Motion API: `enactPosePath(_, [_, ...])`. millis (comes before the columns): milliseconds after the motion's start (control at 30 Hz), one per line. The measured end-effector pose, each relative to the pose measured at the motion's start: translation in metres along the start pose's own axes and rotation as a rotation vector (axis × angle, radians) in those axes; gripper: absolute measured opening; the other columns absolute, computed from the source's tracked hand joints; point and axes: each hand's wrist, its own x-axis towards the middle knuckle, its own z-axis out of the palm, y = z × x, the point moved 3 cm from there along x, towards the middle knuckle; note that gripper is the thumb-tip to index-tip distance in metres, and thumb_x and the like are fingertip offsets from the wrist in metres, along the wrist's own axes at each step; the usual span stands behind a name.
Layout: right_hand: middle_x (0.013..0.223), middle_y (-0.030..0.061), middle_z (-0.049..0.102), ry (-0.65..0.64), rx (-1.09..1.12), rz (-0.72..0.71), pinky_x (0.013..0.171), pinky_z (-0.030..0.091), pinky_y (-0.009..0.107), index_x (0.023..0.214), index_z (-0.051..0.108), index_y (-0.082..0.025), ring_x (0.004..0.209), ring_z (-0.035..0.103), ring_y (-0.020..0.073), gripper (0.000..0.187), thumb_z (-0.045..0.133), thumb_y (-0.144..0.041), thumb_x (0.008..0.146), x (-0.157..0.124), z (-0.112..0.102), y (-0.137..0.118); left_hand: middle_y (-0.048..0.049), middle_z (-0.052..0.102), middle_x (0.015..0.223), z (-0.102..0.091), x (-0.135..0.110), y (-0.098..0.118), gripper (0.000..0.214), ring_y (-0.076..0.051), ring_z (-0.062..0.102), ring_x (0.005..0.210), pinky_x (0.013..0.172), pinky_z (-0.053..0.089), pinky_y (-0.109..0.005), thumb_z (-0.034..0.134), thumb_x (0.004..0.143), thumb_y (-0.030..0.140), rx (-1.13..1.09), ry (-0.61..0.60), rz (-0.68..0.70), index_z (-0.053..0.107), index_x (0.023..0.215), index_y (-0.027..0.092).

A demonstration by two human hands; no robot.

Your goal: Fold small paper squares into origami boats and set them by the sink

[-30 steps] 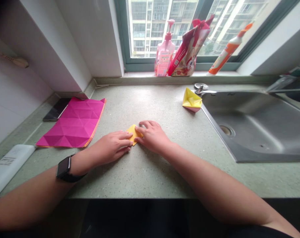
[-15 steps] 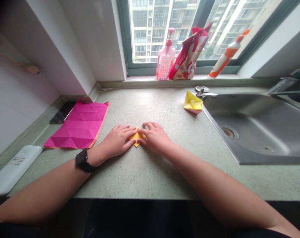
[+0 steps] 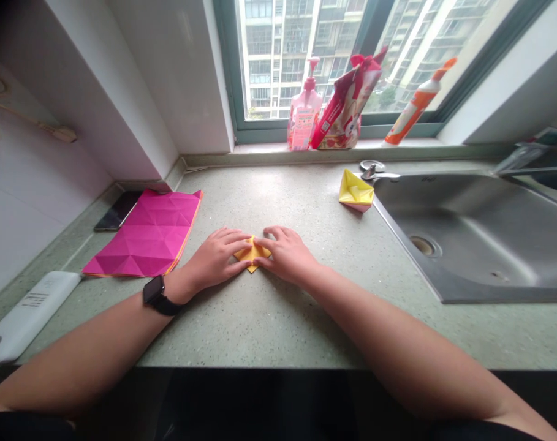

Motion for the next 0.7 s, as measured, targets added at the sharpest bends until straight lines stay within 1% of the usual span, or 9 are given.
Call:
enactPosePath(100, [0.151,0.0128,0.067,-0.004,0.007,-0.001,0.121,0.05,0.057,0.142,0.076,-0.033,0.142,0.06,0.0363,0.045,0.08,-0.049,0.1,0.0002,0.0,0.0003,-0.0082,0.078,0.13,-0.0007,0.0008,0.0005,0.015,-0.027,0.069,0.122,0.115,0.05,-0.049,0.073,0.105,0.036,-0.027,0.019,0.036,0.078,0.104,0.022])
enactPosePath(233, [0.151,0.0118,0.067,0.003,0.007,-0.008,0.121,0.05,0.058,0.141,0.077,-0.035,0.142,0.059,0.0366,0.043,0.08,-0.049,0.1,-0.0003,0.0003,0.0012,-0.0054,0.079,0.115,-0.0021,0.0007,0.0017,0.018,-0.025,0.07,0.11,0.107,0.053,-0.045,0.073,0.106,0.036,-0.048,0.028,0.048,0.078,0.095,0.023])
enactPosePath(367, [0.153,0.0124,0.066,-0.007,0.007,-0.011,0.121,0.05,0.057,0.142,0.076,-0.034,0.143,0.058,0.0368,0.045,0.079,-0.051,0.1,-0.0008,0.0004,0.0018,-0.0047,0.08,0.112,-0.0029,0.0006,0.0029,0.016,-0.022,0.071,0.101,0.1,0.054,-0.041,0.07,0.107,0.032,-0.064,0.007,0.053,0.079,0.097,0.023])
enactPosePath(533, [0.153,0.0112,0.067,-0.002,0.011,-0.013,0.121,0.05,0.059,0.141,0.076,-0.036,0.143,0.058,0.0375,0.044,0.079,-0.051,0.1,-0.001,0.0011,0.0029,-0.0056,0.081,0.117,-0.0028,-0.0002,0.0033,0.014,-0.023,0.073,0.106,0.099,0.056,-0.04,0.068,0.108,0.03,-0.072,0.005,0.04,0.081,0.108,0.025])
enactPosePath(700, [0.153,0.012,0.066,-0.009,0.005,-0.009,0.121,0.049,0.059,0.142,0.076,-0.035,0.144,0.058,0.0374,0.045,0.078,-0.052,0.101,-0.0008,0.001,0.0025,-0.005,0.08,0.116,-0.0013,-0.0017,0.0026,0.016,-0.023,0.072,0.105,0.097,0.055,-0.04,0.067,0.109,0.033,-0.073,0.002,0.067,0.081,0.109,0.026])
